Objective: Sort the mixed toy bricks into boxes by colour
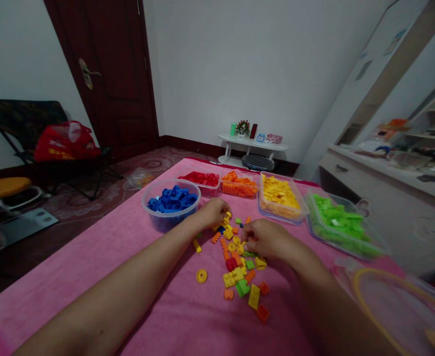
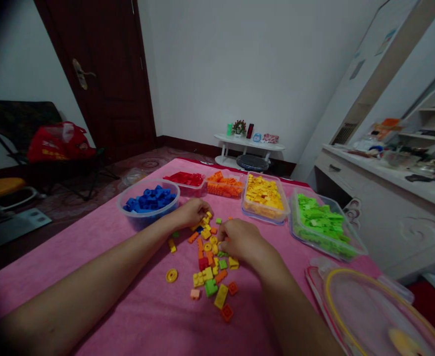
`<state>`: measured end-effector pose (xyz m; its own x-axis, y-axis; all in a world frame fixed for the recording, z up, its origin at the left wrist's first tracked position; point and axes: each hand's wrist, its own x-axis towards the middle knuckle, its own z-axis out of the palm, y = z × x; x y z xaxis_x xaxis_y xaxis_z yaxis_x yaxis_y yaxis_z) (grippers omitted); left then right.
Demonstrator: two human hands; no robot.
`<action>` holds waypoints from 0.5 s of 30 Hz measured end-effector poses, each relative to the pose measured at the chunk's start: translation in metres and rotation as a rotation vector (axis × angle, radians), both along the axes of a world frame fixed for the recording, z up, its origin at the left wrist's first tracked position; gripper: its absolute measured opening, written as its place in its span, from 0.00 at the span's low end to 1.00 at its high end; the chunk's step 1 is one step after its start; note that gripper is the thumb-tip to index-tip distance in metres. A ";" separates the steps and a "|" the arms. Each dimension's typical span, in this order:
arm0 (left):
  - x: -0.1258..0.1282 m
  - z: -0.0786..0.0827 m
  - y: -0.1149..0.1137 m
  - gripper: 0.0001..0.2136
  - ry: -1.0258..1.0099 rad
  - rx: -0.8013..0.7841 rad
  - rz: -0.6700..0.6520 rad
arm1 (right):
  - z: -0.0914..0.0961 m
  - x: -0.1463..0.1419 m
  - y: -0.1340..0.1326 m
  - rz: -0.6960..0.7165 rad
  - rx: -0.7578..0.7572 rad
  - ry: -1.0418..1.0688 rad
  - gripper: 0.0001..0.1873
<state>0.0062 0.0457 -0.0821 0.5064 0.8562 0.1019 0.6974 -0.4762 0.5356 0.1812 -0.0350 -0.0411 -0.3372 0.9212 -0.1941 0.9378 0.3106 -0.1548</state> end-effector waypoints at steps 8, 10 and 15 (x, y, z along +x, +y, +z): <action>-0.006 0.037 -0.018 0.14 0.170 0.078 0.034 | 0.000 -0.011 -0.007 0.100 0.105 0.150 0.19; -0.008 0.041 -0.020 0.15 0.216 0.056 -0.024 | -0.006 -0.019 -0.011 0.128 0.122 0.187 0.25; -0.014 0.039 -0.023 0.19 0.348 -0.043 -0.158 | -0.015 -0.024 -0.012 0.140 0.097 0.174 0.22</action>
